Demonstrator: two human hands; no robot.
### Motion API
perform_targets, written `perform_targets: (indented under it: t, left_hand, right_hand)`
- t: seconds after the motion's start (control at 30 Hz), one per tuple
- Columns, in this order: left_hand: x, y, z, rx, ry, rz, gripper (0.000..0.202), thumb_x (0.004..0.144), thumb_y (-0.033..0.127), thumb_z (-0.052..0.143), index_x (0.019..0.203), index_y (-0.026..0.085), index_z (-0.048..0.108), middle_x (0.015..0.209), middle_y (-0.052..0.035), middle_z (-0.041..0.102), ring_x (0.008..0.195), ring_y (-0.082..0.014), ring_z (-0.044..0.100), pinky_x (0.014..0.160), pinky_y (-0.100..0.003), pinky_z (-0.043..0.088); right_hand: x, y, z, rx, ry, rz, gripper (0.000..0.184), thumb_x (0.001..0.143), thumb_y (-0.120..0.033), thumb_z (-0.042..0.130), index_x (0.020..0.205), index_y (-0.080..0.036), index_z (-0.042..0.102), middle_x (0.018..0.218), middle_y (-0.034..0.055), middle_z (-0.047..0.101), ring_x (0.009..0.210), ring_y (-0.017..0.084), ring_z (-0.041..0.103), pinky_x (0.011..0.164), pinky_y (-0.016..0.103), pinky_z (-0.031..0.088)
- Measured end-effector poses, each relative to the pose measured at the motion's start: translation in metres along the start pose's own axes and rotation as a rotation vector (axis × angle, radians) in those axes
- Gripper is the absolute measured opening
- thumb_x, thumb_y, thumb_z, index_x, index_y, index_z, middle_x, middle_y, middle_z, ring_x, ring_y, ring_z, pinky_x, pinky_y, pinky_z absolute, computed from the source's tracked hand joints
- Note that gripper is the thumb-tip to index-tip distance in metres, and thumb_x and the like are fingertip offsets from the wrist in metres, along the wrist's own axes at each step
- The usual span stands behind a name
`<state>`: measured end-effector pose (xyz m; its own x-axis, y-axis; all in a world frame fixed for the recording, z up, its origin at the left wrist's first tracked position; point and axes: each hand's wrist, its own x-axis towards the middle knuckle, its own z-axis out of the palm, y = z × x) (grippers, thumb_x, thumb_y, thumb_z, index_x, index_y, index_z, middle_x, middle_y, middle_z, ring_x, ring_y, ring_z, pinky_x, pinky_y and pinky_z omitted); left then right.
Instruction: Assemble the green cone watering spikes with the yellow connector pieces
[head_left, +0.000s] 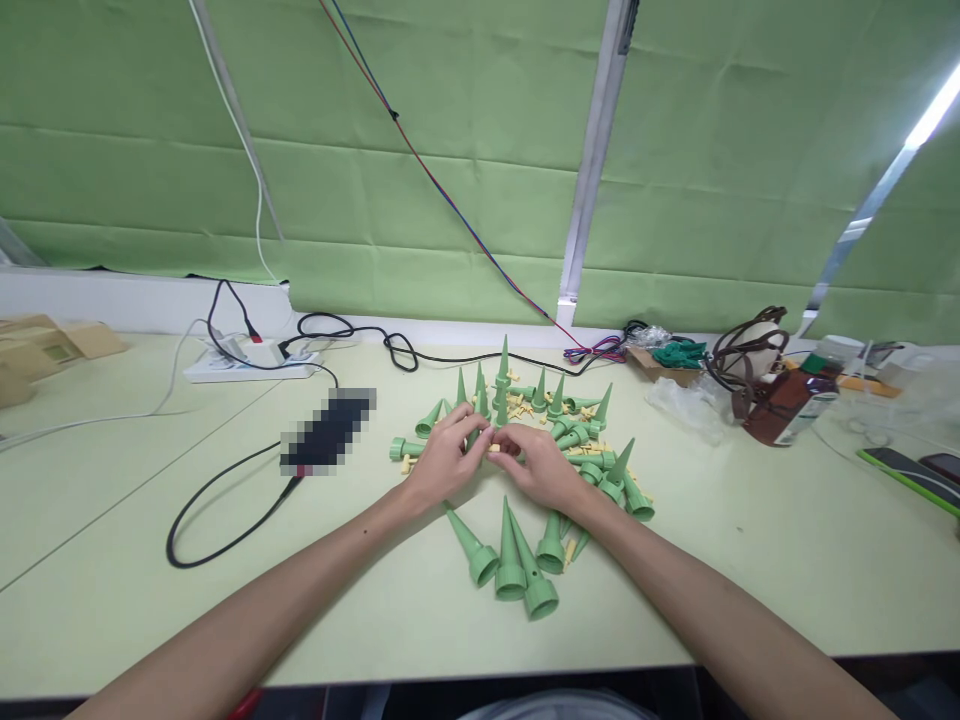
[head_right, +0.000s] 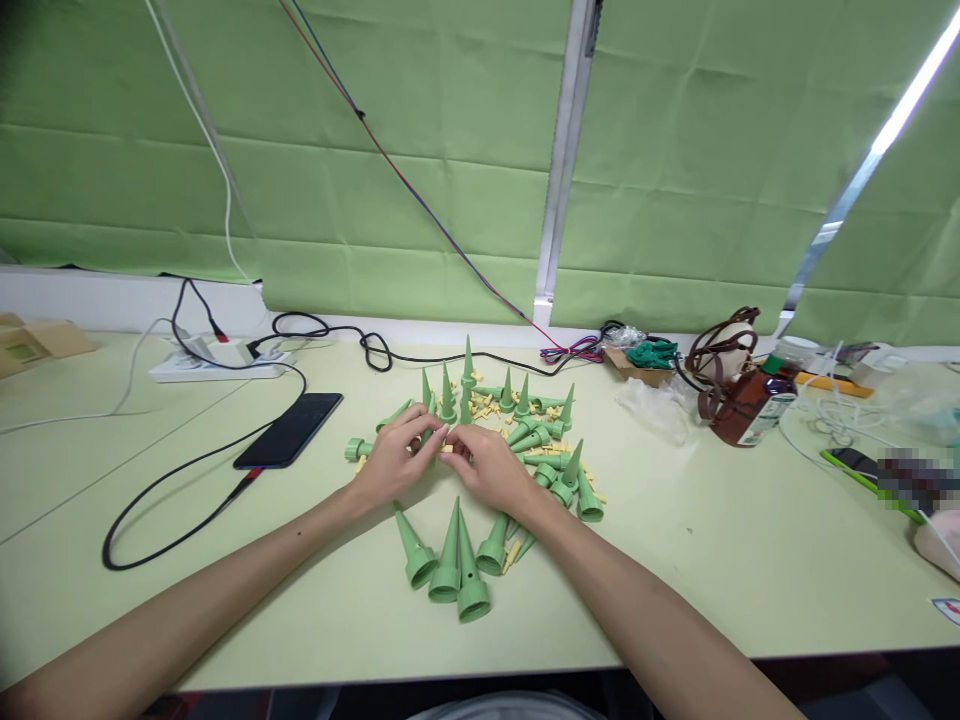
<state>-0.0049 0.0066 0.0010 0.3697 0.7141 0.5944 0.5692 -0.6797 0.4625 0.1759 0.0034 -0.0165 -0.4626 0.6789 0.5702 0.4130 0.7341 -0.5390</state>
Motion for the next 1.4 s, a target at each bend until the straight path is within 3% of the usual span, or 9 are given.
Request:
perform_targets:
  t: [0.7, 1.0, 1.4]
  left_hand:
    - [-0.0007, 0.0006, 0.0015, -0.030, -0.010, -0.003, 0.024, 0.098, 0.027, 0.045, 0.082, 0.017, 0.060, 0.082, -0.0019, 0.049, 0.075, -0.0142, 0.052, 0.065, -0.026, 0.043]
    - [-0.0001, 0.0003, 0.0011, -0.035, -0.011, -0.011, 0.023, 0.098, 0.026, 0.046, 0.082, 0.017, 0.060, 0.083, -0.0021, 0.050, 0.076, -0.0145, 0.052, 0.063, -0.025, 0.043]
    - [-0.0007, 0.0007, 0.0013, -0.028, -0.031, -0.006, 0.024, 0.098, 0.026, 0.045, 0.080, 0.017, 0.059, 0.083, -0.0024, 0.050, 0.076, -0.0148, 0.051, 0.063, -0.026, 0.042]
  right_hand:
    - [-0.0003, 0.0021, -0.0007, -0.017, -0.037, -0.022, 0.018, 0.095, -0.016, 0.052, 0.078, -0.020, 0.049, 0.072, -0.0011, 0.055, 0.065, 0.014, 0.049, 0.063, 0.025, 0.036]
    - [-0.0003, 0.0027, 0.0012, -0.031, -0.006, 0.014, 0.005, 0.090, -0.019, 0.062, 0.089, -0.019, 0.057, 0.078, 0.0010, 0.060, 0.070, 0.015, 0.054, 0.067, 0.027, 0.041]
    - [0.0000, 0.0018, -0.0006, -0.021, -0.050, 0.008, 0.015, 0.092, -0.014, 0.056, 0.079, -0.020, 0.051, 0.074, -0.0009, 0.057, 0.067, 0.015, 0.050, 0.064, 0.025, 0.038]
